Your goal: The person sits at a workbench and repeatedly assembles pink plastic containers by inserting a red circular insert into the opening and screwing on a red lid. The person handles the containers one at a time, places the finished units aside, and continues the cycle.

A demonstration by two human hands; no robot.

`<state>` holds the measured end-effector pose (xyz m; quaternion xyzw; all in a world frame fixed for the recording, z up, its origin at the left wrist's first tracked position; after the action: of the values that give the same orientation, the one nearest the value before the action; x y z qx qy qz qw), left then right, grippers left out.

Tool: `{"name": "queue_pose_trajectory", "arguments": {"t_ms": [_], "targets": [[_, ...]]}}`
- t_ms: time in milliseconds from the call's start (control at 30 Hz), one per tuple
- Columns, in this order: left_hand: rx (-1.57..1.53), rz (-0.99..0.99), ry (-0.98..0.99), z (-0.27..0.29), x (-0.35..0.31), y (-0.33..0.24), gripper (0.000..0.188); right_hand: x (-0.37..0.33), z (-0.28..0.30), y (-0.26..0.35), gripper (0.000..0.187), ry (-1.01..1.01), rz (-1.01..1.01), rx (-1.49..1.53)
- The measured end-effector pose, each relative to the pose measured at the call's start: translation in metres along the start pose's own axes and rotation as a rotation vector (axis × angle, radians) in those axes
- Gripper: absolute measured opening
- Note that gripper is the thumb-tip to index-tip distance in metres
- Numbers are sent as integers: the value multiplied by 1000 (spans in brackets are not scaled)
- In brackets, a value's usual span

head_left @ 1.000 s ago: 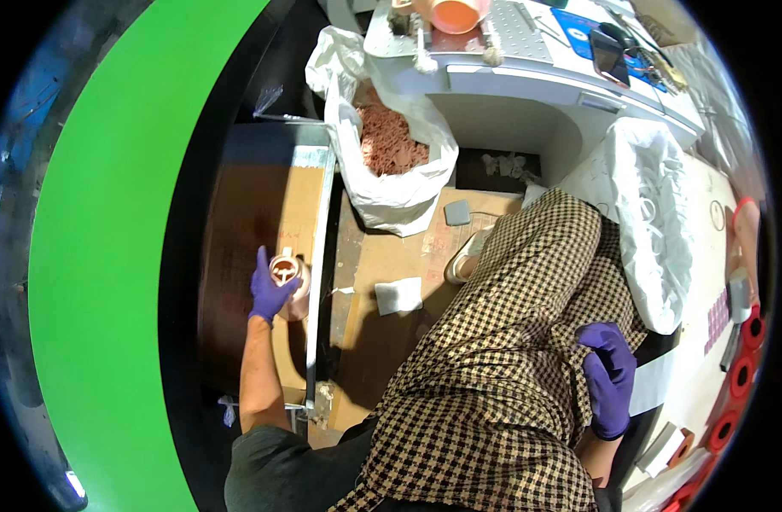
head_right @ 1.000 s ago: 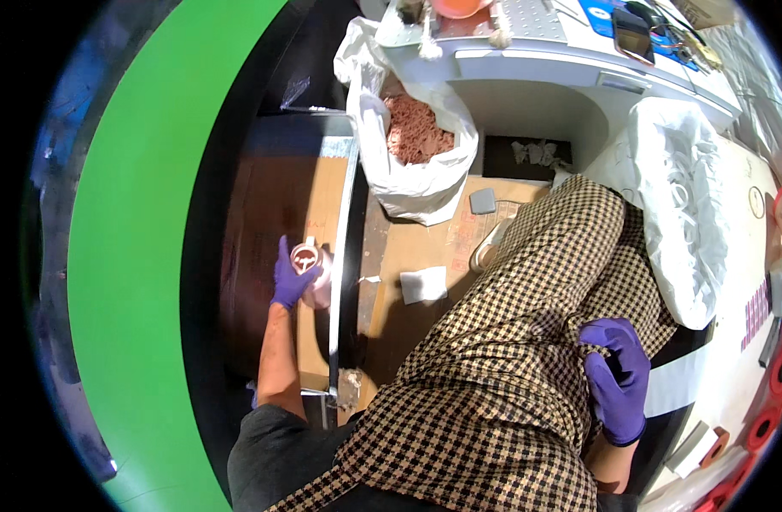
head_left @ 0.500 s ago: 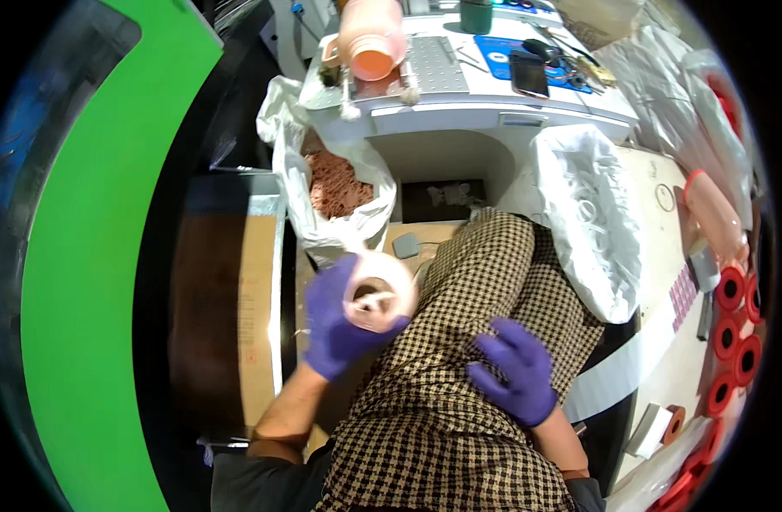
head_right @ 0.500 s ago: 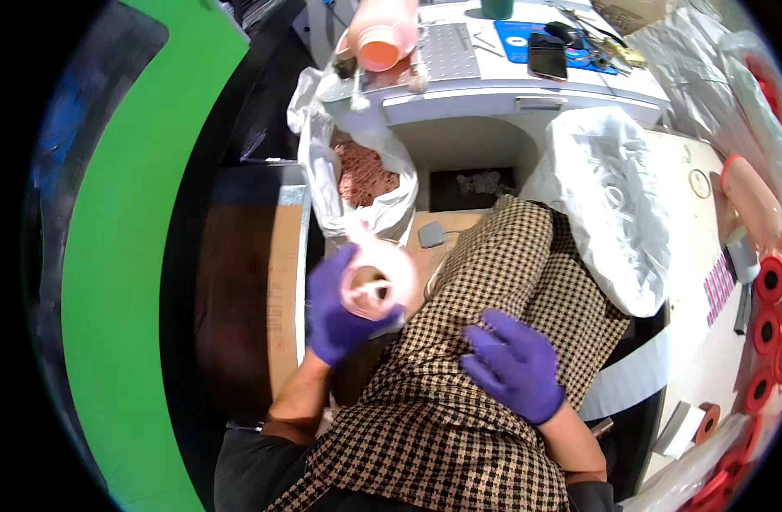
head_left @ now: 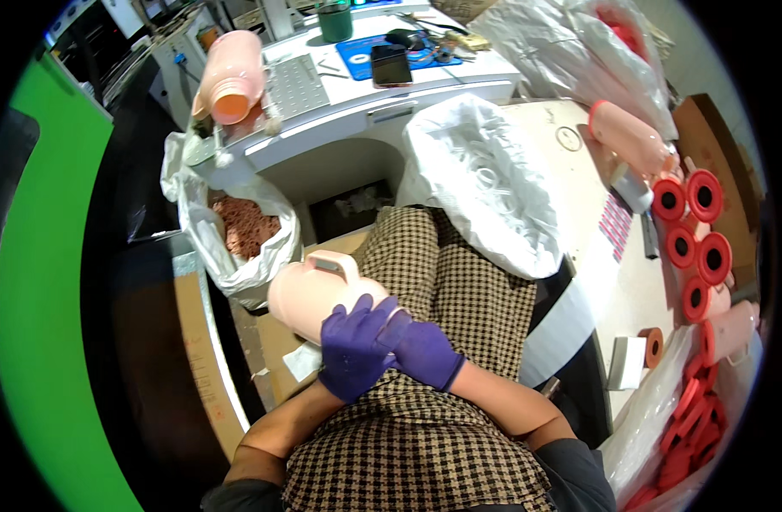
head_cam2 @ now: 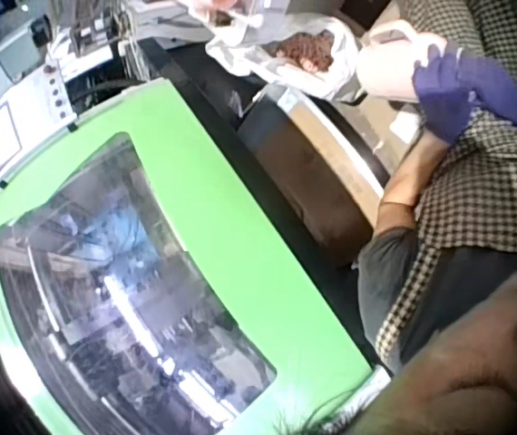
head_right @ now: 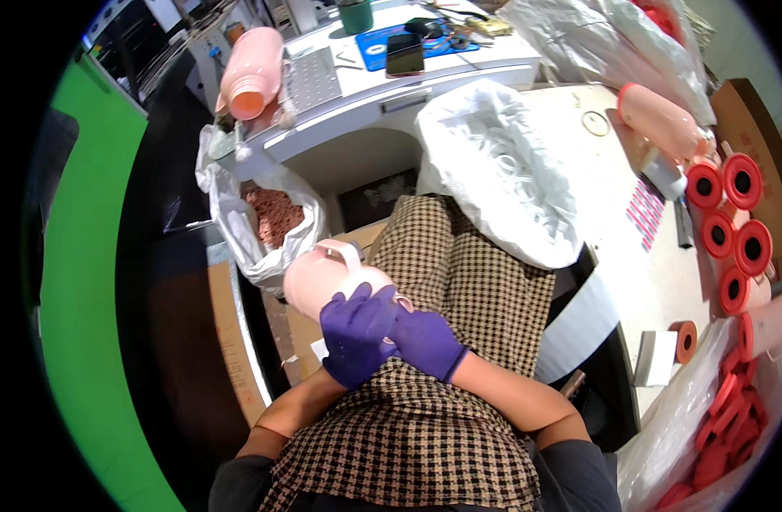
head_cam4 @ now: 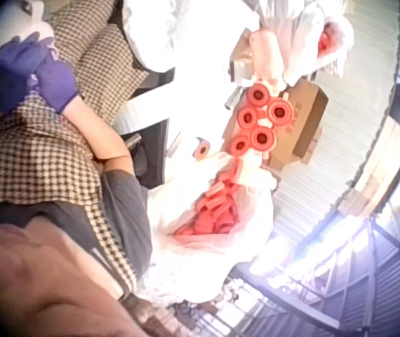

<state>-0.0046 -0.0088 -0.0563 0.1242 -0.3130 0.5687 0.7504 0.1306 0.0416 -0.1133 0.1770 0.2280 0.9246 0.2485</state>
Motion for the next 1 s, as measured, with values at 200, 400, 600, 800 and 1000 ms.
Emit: {"name": "queue_pose_trajectory", "arguments": {"t_ms": [200,400,600,800,1000], "targets": [[7,7,-25,3,5,-5,38,-11,20,7,51,-268,86,159],[-38,-10,57,4,3,-6,47,-28,34,11,47,-186,120,130],[-37,-98,94,13,9,-8,49,-22,59,4,52,-76,195,123],[3,-240,-10,3,12,-1,42,-11,65,5,24,-132,407,-236],[-26,-242,16,2,18,-1,40,-2,62,-8,18,-22,330,-229]]}}
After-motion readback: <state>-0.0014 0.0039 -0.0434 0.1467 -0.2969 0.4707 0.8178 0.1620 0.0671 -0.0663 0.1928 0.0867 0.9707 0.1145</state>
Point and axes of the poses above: each hand's wrist, its own x-axis towards the middle knuckle, its own z-axis out of the back of the hand, y = z × x, the point moved 2 cm from there along x, towards the middle knuckle, and after that the axes turned 6 degrees about -y, right-handed, at the moved point
